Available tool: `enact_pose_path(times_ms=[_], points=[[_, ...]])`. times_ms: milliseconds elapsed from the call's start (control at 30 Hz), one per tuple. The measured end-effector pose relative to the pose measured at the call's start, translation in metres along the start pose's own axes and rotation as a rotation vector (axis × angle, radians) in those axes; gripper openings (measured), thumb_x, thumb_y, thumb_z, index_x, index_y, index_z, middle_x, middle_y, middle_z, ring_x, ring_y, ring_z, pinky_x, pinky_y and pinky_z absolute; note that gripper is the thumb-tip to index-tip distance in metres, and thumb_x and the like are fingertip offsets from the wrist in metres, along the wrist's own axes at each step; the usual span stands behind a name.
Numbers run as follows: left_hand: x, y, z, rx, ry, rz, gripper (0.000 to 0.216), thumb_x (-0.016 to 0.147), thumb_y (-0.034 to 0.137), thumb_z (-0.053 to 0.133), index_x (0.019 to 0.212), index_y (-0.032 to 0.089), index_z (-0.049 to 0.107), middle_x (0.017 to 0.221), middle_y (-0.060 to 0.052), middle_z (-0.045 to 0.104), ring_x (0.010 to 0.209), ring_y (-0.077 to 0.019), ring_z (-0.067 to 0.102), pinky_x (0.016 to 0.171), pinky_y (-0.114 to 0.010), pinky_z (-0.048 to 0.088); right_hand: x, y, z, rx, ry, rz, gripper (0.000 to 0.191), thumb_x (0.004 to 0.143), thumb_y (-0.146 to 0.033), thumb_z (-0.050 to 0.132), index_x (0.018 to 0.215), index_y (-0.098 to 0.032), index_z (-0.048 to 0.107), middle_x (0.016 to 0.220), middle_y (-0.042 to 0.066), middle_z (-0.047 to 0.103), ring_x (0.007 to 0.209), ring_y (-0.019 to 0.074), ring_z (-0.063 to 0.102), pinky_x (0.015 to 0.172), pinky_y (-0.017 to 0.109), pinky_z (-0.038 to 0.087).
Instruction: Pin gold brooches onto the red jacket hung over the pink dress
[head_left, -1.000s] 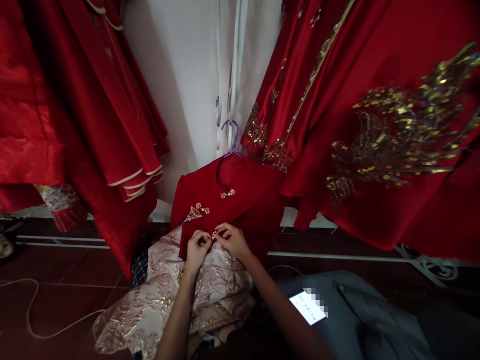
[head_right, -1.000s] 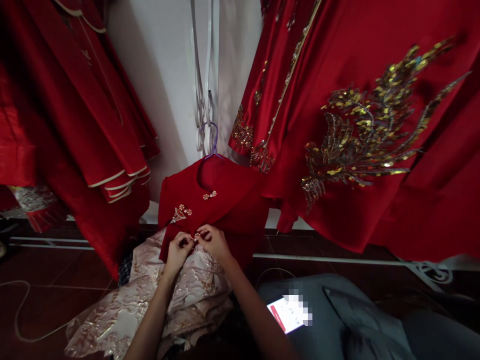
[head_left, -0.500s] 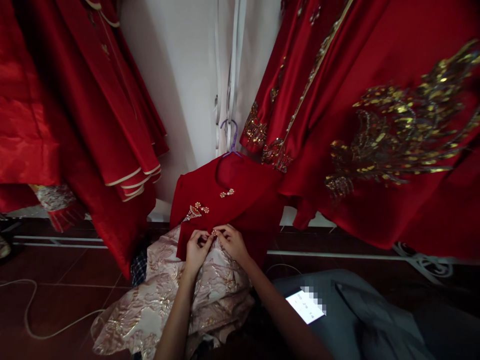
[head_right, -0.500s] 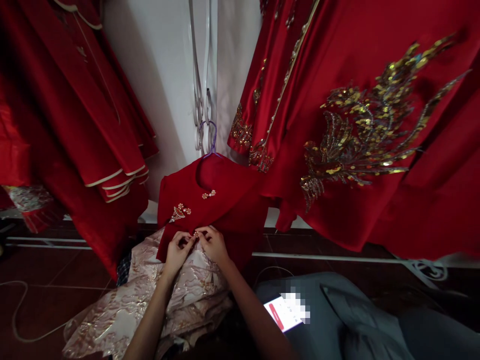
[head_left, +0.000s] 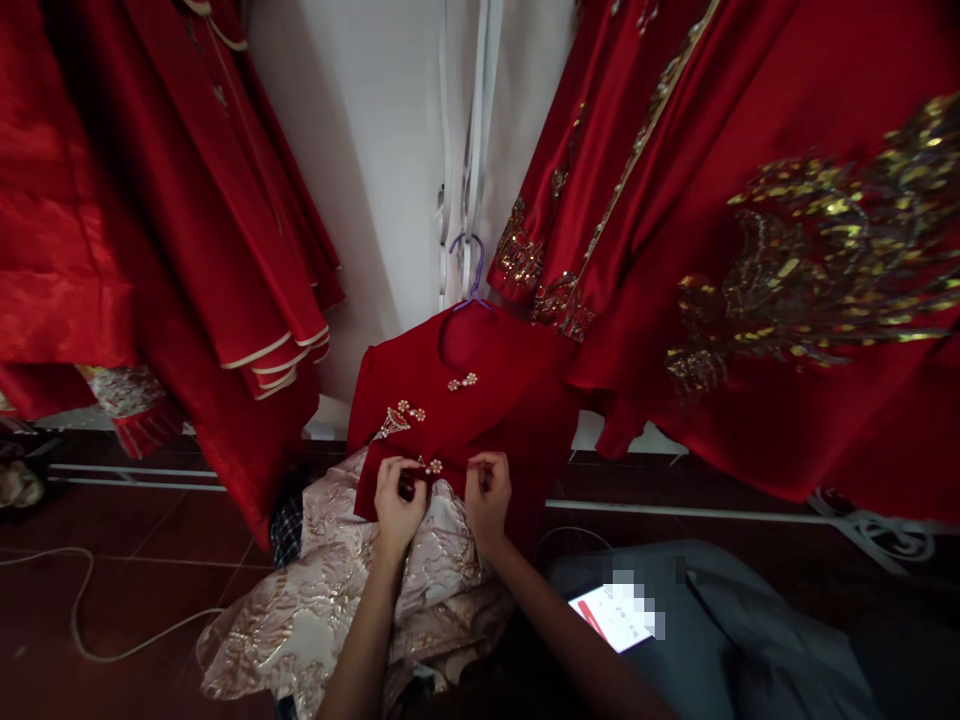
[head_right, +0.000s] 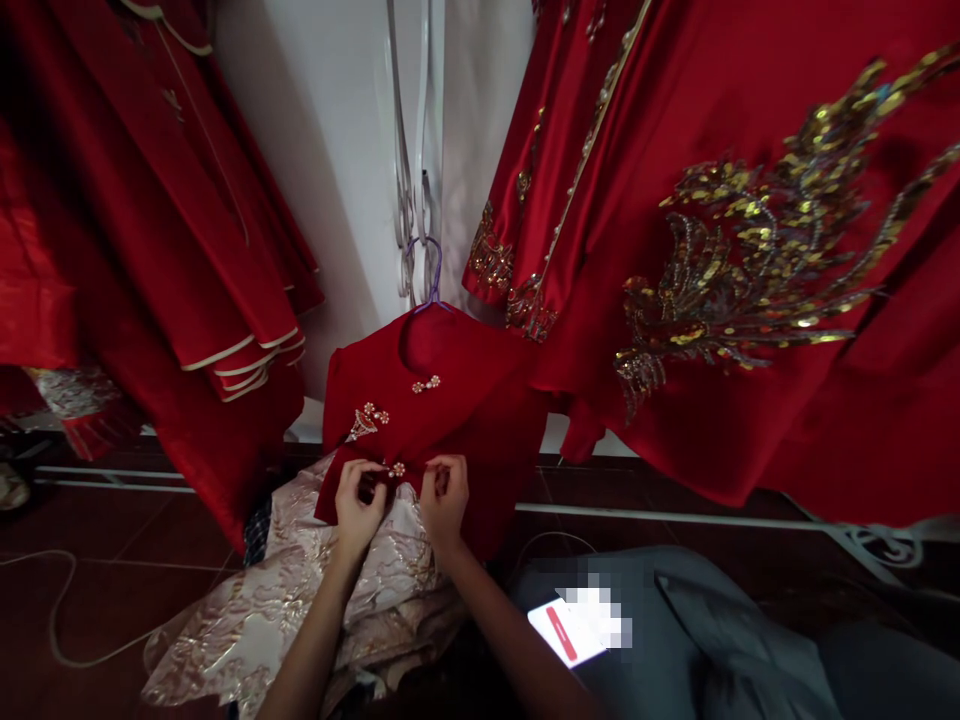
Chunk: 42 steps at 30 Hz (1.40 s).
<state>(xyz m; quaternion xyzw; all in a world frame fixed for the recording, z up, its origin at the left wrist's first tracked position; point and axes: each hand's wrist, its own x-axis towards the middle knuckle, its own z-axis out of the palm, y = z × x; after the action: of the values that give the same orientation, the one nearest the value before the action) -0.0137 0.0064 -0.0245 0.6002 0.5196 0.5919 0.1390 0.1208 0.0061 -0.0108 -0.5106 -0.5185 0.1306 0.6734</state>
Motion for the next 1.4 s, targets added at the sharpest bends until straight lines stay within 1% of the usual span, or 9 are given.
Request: enact_pose_path(times_ms=[67,167,267,367,567,800,1033,1200,1400], points=[[0.000,0.002,0.001,0.031,-0.076,0.025,0.020,0.073,0.018,0.056,0.092,0.021,0.061,0.093,-0.005,0.054,0.086,-0.0171,0.055,0.075,-0.028,0.046,-0.004,0.005,0.004,-0.027,-0.084,-0.067,0.008,0.081,-0.019,0.045,0.082,-0.019,0.053,0.080,0.004,0.052,0.069,0.0147,0.050,0.061,0.026,0.043],[0.000,0.001,0.002,0.087,-0.089,0.049,0.019,0.073,0.025,0.061,0.091,0.022,0.063,0.094,-0.005,0.054,0.093,-0.0194,0.054,0.083,-0.031,0.045,-0.009,0.013,0.010,-0.045,-0.216,-0.099,0.017,0.081,-0.019,0.046,0.094,-0.019,0.056,0.090,0.007,0.056,0.079,0.0166,0.054,0.070,0.030,0.047],[0.001,-0.002,0.002,0.138,-0.096,0.067,0.017,0.072,0.028,0.063,0.088,0.023,0.066,0.092,-0.004,0.054,0.092,-0.0197,0.054,0.085,-0.032,0.044,-0.009,0.019,0.014,-0.053,-0.270,-0.077,0.023,0.081,-0.018,0.045,0.100,-0.020,0.057,0.092,0.007,0.057,0.080,0.0167,0.055,0.072,0.030,0.048],[0.001,-0.006,0.001,0.158,-0.114,0.081,0.018,0.072,0.029,0.063,0.089,0.024,0.067,0.091,-0.005,0.054,0.091,-0.0194,0.054,0.083,-0.032,0.044,-0.008,0.020,0.013,-0.061,-0.303,-0.068,0.023,0.082,-0.017,0.044,0.098,-0.020,0.060,0.090,0.006,0.059,0.079,0.0167,0.056,0.073,0.030,0.048],[0.003,-0.013,0.001,0.066,-0.160,0.075,0.017,0.075,0.031,0.062,0.090,0.023,0.067,0.090,-0.005,0.055,0.089,-0.0179,0.055,0.080,-0.030,0.045,-0.007,0.020,0.011,-0.072,-0.313,-0.073,0.023,0.080,-0.016,0.046,0.095,-0.020,0.063,0.087,0.006,0.061,0.077,0.0165,0.057,0.072,0.029,0.048],[0.006,-0.013,0.000,-0.056,-0.165,-0.012,0.020,0.073,0.036,0.065,0.083,0.019,0.066,0.086,-0.003,0.055,0.069,-0.0113,0.055,0.060,-0.022,0.046,-0.006,0.020,0.010,-0.055,-0.331,-0.045,0.022,0.076,-0.017,0.051,0.093,-0.021,0.065,0.083,0.004,0.062,0.070,0.0152,0.058,0.068,0.027,0.048],[0.009,-0.006,0.000,-0.082,-0.233,-0.021,0.018,0.074,0.035,0.064,0.077,0.017,0.061,0.078,-0.003,0.060,0.072,-0.0129,0.059,0.065,-0.023,0.051,-0.006,0.019,0.008,-0.017,-0.352,-0.053,0.022,0.077,-0.016,0.049,0.090,-0.020,0.066,0.086,0.005,0.065,0.077,0.0166,0.060,0.069,0.027,0.049],[0.008,-0.008,-0.005,-0.044,-0.249,-0.058,0.023,0.075,0.035,0.063,0.088,0.017,0.059,0.083,-0.003,0.059,0.073,-0.0124,0.059,0.064,-0.023,0.052,-0.007,0.020,0.008,-0.013,-0.348,-0.058,0.021,0.080,-0.016,0.047,0.090,-0.020,0.065,0.086,0.005,0.064,0.077,0.0158,0.060,0.071,0.027,0.048],[0.007,-0.005,-0.012,-0.014,-0.314,-0.012,0.017,0.080,0.033,0.057,0.084,0.018,0.062,0.084,-0.003,0.059,0.073,-0.0119,0.059,0.069,-0.024,0.051,-0.006,0.018,0.008,-0.016,-0.347,-0.051,0.021,0.081,-0.017,0.047,0.090,-0.020,0.065,0.085,0.004,0.064,0.075,0.0155,0.060,0.070,0.027,0.047]])
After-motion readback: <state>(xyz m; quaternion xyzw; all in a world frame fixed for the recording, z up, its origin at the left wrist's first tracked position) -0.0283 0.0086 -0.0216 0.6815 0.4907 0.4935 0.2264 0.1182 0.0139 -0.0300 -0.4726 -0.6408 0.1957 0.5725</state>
